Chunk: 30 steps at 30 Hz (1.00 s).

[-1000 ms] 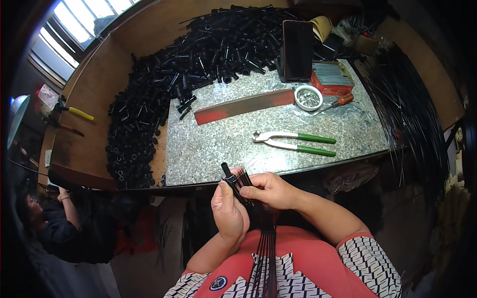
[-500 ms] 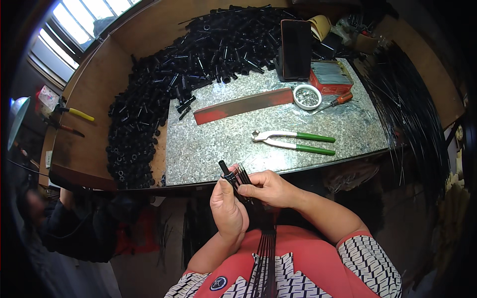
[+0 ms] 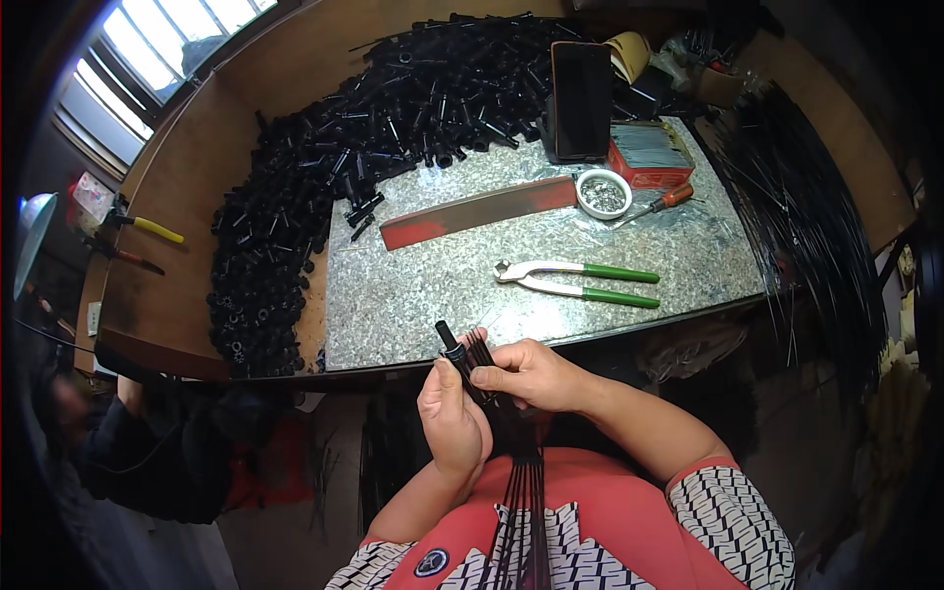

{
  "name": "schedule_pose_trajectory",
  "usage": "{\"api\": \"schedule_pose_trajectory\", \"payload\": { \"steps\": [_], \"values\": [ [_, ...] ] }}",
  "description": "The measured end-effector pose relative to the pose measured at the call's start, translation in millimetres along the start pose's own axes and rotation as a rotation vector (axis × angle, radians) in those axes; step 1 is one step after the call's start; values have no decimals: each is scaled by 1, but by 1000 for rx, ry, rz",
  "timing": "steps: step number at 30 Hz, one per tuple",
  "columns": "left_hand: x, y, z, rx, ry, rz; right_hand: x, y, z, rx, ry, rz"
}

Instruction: Assembling bundles of black rods into plastic hubs to create fan-like structures.

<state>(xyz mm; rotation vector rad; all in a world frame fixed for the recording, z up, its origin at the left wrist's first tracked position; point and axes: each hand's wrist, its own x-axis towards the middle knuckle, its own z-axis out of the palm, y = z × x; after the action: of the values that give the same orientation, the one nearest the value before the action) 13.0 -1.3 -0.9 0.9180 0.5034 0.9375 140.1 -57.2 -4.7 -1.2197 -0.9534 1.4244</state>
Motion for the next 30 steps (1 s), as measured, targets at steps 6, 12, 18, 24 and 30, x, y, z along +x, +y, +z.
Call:
{"api": "schedule_pose_trajectory", "payload": {
  "steps": [6, 12, 18, 24, 30],
  "values": [
    [1, 4, 2, -14, -113, -18, -12, -17, 15, -368, 147, -182],
    [-1, 6, 3, -63, -161, -47, -16, -24, 15, -470, 110, -285],
    [-1, 8, 3, -79, -132, -91, -21, -22, 17, -324, 162, -196],
    [-1, 12, 0, -254, -197, -231, -45, -31, 4, -817, 134, -286],
    [3, 8, -7, -272, -273, -189, -77, -76, 7, -698, -665, -395]
  ]
}}
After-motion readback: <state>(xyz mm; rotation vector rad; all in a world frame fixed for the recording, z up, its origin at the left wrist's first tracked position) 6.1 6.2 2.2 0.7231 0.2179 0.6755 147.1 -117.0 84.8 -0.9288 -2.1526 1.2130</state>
